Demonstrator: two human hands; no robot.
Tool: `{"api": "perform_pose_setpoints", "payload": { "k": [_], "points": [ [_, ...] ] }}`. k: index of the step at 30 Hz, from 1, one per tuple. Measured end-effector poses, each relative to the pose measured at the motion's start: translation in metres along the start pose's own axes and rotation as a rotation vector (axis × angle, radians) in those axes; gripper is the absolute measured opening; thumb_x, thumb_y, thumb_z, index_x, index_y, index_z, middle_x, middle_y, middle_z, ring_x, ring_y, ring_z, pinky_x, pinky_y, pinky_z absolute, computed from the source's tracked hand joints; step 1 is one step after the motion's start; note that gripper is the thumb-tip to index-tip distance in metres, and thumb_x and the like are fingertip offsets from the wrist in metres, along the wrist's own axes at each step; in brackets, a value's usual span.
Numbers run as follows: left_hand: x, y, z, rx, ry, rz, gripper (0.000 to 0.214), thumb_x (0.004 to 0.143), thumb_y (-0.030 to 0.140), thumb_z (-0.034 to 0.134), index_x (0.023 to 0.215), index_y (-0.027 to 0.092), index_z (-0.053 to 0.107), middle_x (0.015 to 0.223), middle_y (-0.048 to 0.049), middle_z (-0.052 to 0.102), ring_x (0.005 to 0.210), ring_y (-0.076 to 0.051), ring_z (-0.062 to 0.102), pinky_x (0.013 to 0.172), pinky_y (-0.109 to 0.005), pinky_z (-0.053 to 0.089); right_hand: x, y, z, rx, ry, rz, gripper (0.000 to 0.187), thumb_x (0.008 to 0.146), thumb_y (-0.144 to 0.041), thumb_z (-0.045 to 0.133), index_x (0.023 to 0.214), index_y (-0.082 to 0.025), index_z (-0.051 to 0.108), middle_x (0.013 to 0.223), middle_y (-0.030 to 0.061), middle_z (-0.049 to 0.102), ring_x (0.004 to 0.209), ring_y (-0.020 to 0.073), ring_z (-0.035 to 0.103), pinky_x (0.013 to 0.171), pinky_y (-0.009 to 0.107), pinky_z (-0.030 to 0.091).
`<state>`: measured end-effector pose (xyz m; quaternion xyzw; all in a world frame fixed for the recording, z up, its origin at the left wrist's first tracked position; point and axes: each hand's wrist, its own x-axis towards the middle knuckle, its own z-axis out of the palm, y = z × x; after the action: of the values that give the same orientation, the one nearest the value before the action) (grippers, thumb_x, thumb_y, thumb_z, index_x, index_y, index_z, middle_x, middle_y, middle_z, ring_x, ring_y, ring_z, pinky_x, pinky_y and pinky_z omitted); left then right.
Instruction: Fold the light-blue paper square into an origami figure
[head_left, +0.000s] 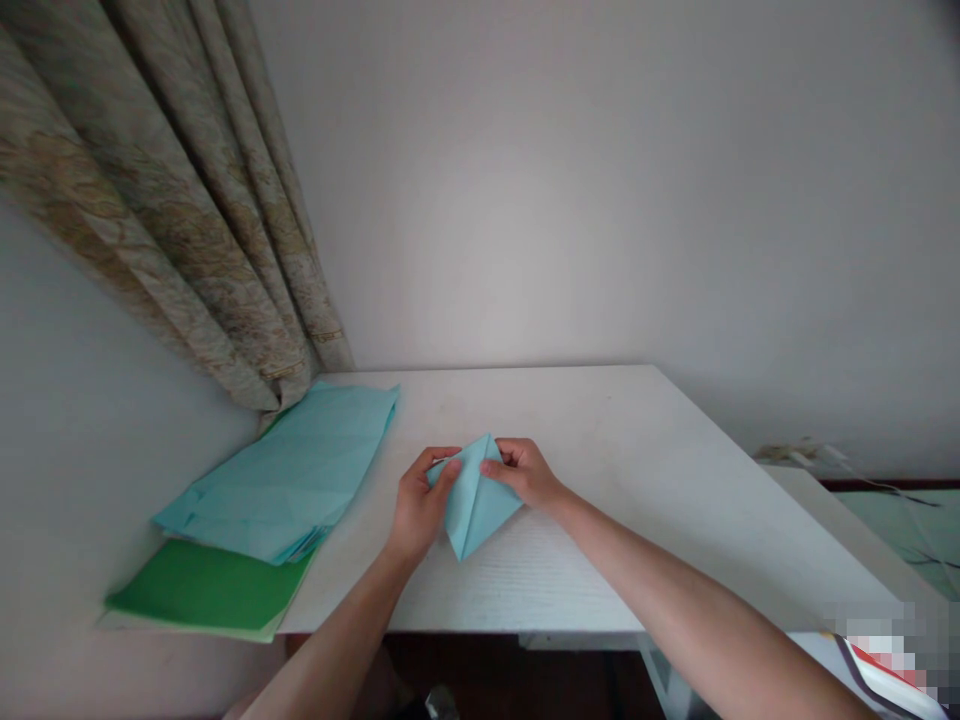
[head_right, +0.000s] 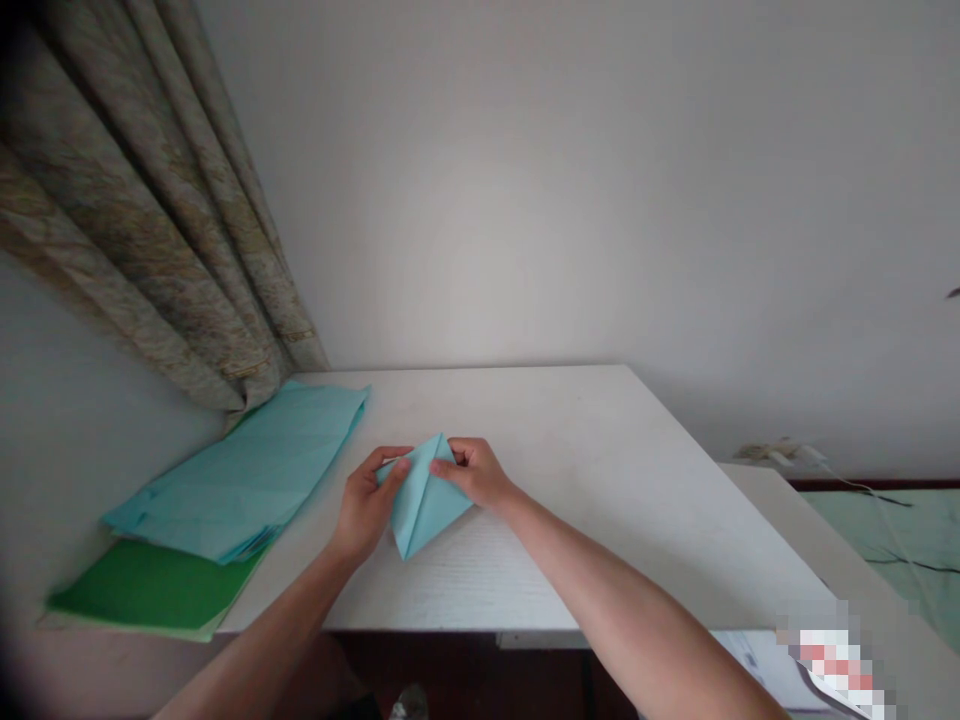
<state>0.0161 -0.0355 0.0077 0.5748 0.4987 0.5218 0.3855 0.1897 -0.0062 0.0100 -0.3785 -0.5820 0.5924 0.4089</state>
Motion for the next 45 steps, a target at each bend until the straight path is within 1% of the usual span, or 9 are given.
{"api": "perform_pose_setpoints", "payload": {
  "k": [14, 18, 22, 25, 27, 31, 34, 39, 45],
  "points": [
    [-0.001, -0.003, 0.004, 0.092, 0.042, 0.026, 0.022, 0.083, 0.038, 0.055, 0.084, 0.018, 0.064, 0.08, -0.0019, 0.067, 0.077, -0.017, 0.059, 0.07, -0.025, 0.044, -0.001, -0.002, 0.002, -0.064, 0.002, 0.003, 0.036, 0.069, -0.05, 0.068, 0.064, -0.015, 0.058, 0.054, -0.0026, 0.046, 0.05, 0.0097, 0.039, 0.046, 0.022, 0.029],
    [-0.001, 0.0, 0.005, 0.097, 0.019, 0.041, 0.021, 0.083, 0.037, 0.053, 0.083, 0.018, 0.063, 0.08, -0.0025, 0.067, 0.078, -0.018, 0.06, 0.071, -0.025, 0.044, 0.002, 0.0, 0.002, -0.161, 0.067, -0.029, 0.044, 0.072, -0.055, 0.062, 0.055, -0.018, 0.045, 0.052, -0.0043, 0.037, 0.049, 0.0086, 0.033, 0.045, 0.022, 0.024],
    [0.002, 0.003, 0.003, 0.088, -0.112, -0.054, 0.027, 0.081, 0.04, 0.054, 0.09, 0.017, 0.064, 0.076, -0.0018, 0.066, 0.069, -0.017, 0.059, 0.06, -0.025, 0.044, 0.005, 0.004, -0.001, -0.233, 0.147, -0.059, 0.051, 0.079, -0.058, 0.051, 0.052, -0.02, 0.03, 0.05, -0.0053, 0.025, 0.048, 0.0082, 0.025, 0.043, 0.023, 0.018],
    [0.004, 0.002, 0.0, 0.069, -0.272, -0.091, 0.03, 0.078, 0.044, 0.056, 0.076, 0.015, 0.065, 0.066, -0.001, 0.063, 0.062, -0.016, 0.057, 0.055, -0.024, 0.042, 0.007, 0.005, -0.003, -0.274, 0.171, -0.083, 0.051, 0.081, -0.058, 0.048, 0.052, -0.021, 0.028, 0.051, -0.005, 0.023, 0.048, 0.0085, 0.023, 0.044, 0.024, 0.017],
    [0.005, 0.0, -0.002, 0.04, -0.342, -0.121, 0.034, 0.076, 0.048, 0.056, 0.065, 0.016, 0.059, 0.057, 0.0005, 0.057, 0.052, -0.014, 0.054, 0.048, -0.023, 0.04, 0.007, 0.005, -0.003, -0.311, 0.143, -0.09, 0.051, 0.081, -0.057, 0.047, 0.052, -0.021, 0.029, 0.052, -0.005, 0.023, 0.049, 0.0086, 0.024, 0.044, 0.024, 0.017],
    [0.001, 0.001, -0.006, -0.002, -0.465, -0.253, 0.038, 0.076, 0.056, 0.052, 0.062, 0.02, 0.048, 0.043, 0.004, 0.048, 0.033, -0.014, 0.048, 0.032, -0.023, 0.034, 0.007, 0.005, -0.004, -0.335, 0.055, -0.065, 0.052, 0.079, -0.057, 0.052, 0.051, -0.02, 0.029, 0.051, -0.0059, 0.022, 0.048, 0.0075, 0.022, 0.043, 0.023, 0.015],
    [0.0, 0.003, -0.008, 0.007, -0.395, -0.231, 0.039, 0.076, 0.057, 0.052, 0.063, 0.02, 0.049, 0.043, 0.0046, 0.047, 0.031, -0.014, 0.048, 0.029, -0.023, 0.035, 0.006, 0.005, -0.003, -0.257, -0.001, 0.004, 0.048, 0.072, -0.054, 0.063, 0.052, -0.019, 0.038, 0.048, -0.007, 0.029, 0.045, 0.0064, 0.026, 0.041, 0.022, 0.019],
    [0.005, 0.001, -0.009, -0.021, -0.254, -0.156, 0.037, 0.077, 0.054, 0.054, 0.063, 0.02, 0.05, 0.044, 0.0047, 0.047, 0.032, -0.014, 0.048, 0.03, -0.023, 0.037, 0.005, 0.001, -0.002, -0.037, -0.083, 0.156, 0.036, 0.06, -0.044, 0.077, 0.072, -0.013, 0.064, 0.061, 0.0003, 0.059, 0.052, 0.0117, 0.05, 0.051, 0.025, 0.039],
    [0.011, -0.006, -0.011, -0.161, -0.082, -0.139, 0.036, 0.08, 0.053, 0.053, 0.065, 0.02, 0.047, 0.044, 0.0061, 0.046, 0.035, -0.013, 0.049, 0.033, -0.022, 0.039, 0.01, 0.003, -0.003, 0.293, 0.084, 0.195, 0.034, 0.057, -0.036, 0.081, 0.077, -0.012, 0.068, 0.073, 0.0068, 0.068, 0.064, 0.0174, 0.06, 0.067, 0.033, 0.047]
  ]
}}
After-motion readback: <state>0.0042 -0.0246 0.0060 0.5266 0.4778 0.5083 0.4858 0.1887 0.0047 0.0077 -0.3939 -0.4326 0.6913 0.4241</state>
